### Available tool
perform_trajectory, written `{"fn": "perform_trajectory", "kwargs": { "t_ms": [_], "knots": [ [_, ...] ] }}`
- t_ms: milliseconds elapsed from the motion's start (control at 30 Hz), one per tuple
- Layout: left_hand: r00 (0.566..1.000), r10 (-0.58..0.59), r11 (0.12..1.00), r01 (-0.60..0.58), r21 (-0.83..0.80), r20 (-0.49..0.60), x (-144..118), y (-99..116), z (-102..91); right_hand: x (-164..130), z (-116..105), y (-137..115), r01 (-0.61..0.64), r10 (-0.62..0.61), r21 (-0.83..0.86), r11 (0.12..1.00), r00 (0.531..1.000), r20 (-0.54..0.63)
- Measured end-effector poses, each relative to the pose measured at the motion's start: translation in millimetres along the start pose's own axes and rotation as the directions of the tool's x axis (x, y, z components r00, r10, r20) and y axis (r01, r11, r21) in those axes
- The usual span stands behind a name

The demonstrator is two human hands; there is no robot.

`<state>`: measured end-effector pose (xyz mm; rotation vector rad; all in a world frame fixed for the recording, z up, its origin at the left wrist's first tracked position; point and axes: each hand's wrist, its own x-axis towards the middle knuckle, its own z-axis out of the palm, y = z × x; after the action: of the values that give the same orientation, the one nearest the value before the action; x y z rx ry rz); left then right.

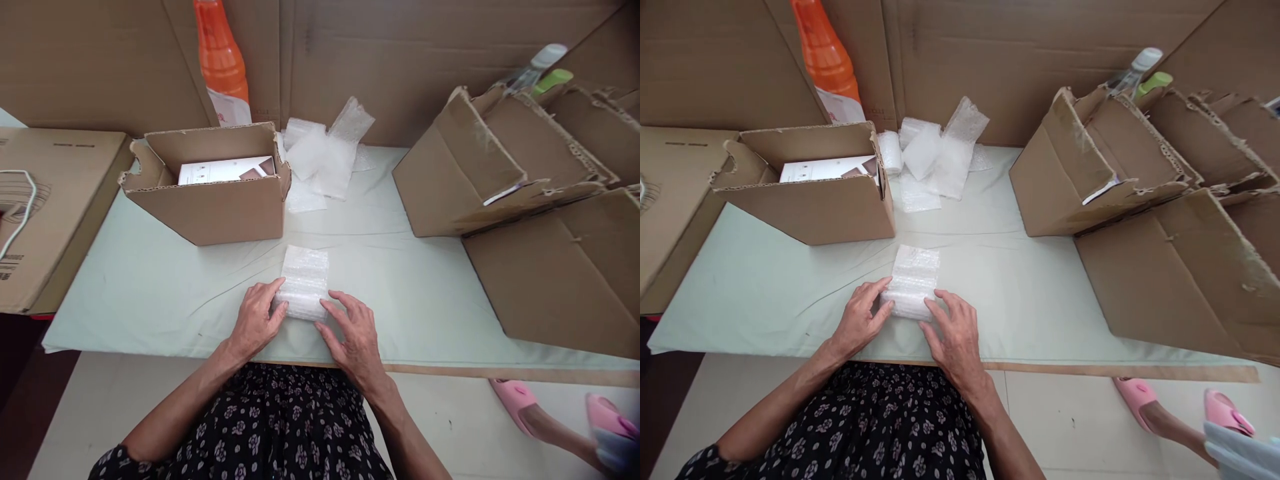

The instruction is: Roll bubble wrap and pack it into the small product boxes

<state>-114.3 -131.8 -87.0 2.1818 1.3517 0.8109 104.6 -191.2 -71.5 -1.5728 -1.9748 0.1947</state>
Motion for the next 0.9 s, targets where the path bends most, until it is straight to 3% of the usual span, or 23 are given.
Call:
{"fn": "perform_trajectory", "kwargs": {
  "t_ms": [133, 267, 400, 533, 600, 667, 733, 800, 900],
  "knots": [
    [0.995, 0.064, 0.997, -0.062, 0.043, -0.071, 12.7, -1.4, 3.4, 7.8, 15.2, 3.1, 0.088, -0.081, -0.085, 0.992, 0.993, 0.081],
    [0.984, 0.178, 0.981, -0.178, -0.08, -0.003, -1.7, 5.9, -11.5, 12.4, 14.0, 7.5, 0.022, -0.032, 0.094, 0.995, 0.994, 0.103],
    [0.995, 0.081, 0.99, -0.073, -0.124, 0.061, -10.0, 7.7, -16.2, 7.7, -0.6, 8.8, -0.04, -0.005, 0.247, 0.968, 0.984, 0.179],
    [1.0, 0.022, 1.0, -0.022, 0.007, 0.001, 11.2, 0.7, -3.6, 8.0, -0.8, 4.1, 0.057, -0.058, 0.026, 0.998, 0.997, 0.045],
    [1.0, -0.029, 0.999, 0.029, 0.029, -0.007, 21.9, -1.0, 0.1, 12.6, 7.3, 2.3, 0.122, -0.117, -0.068, 0.99, 0.991, 0.071],
    [0.992, -0.124, 0.991, 0.123, -0.05, -0.013, 24.1, -0.3, -0.9, 19.0, 17.8, 3.2, 0.137, -0.128, -0.085, 0.987, 0.987, 0.1],
    [0.962, -0.275, 0.936, 0.266, -0.229, -0.006, 16.7, 1.9, -4.8, 25.2, 26.4, 6.1, 0.068, -0.066, -0.021, 0.997, 0.996, 0.063],
    [0.911, -0.41, 0.808, 0.39, -0.442, 0.054, 4.5, 6.0, -8.0, 29.1, 30.6, 8.0, -0.058, 0.058, 0.129, 0.99, 0.998, 0.007],
    [0.882, -0.427, 0.589, 0.438, -0.679, 0.199, -8.1, 16.6, -6.7, 28.9, 29.4, 3.5, -0.274, 0.267, 0.416, 0.867, 0.961, 0.075]
  ]
}}
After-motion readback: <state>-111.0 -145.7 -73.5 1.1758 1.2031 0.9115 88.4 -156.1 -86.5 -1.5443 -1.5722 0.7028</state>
